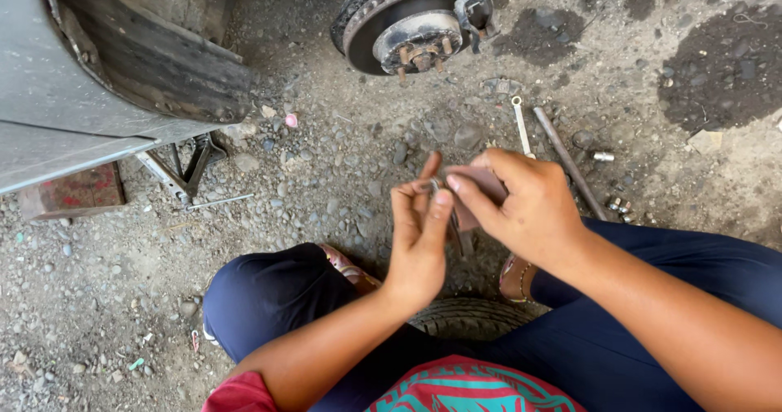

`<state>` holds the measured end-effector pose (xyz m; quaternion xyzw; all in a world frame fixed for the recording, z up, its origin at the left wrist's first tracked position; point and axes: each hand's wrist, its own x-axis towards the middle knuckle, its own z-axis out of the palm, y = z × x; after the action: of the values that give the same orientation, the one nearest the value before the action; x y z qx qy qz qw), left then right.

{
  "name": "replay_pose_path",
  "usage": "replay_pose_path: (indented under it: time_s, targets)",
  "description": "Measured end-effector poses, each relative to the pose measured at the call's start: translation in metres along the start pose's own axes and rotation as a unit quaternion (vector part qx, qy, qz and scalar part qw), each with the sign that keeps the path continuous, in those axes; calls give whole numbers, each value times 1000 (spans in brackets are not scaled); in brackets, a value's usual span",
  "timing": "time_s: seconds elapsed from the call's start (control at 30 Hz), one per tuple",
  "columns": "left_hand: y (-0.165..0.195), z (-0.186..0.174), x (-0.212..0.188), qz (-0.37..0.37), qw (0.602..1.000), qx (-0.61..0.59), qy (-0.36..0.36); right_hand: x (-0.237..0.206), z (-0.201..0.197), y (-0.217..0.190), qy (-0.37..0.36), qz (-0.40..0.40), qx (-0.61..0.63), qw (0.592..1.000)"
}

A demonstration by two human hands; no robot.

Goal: The person crouches at a car with the front wheel removed and works on the exposed brake caliper and disc. They handle the caliper, remove the brake pads, pick up sandpaper from the ground, and sand the surfaces of the brake pads by hand while seated on the ground.

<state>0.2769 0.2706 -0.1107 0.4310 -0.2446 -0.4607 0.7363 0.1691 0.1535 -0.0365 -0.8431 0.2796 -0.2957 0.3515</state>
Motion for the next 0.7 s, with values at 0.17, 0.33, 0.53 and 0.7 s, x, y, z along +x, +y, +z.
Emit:
replay_pose_path:
  time_s: [0.17, 0.33, 0.53, 0.7]
  targets:
    - [1, 3, -2, -21, 1000, -3, -20, 11, -14, 5, 43, 11, -6, 999]
    - [24, -7, 15, -48, 998, 0, 39, -5, -12, -11, -26, 26, 32, 999]
    - [21, -6, 14, -76, 995, -30, 52, -15, 3, -10, -37, -8, 34, 999]
    - [1, -4, 4, 0, 1000, 4, -4, -4, 3, 0, 8, -16, 6, 1000]
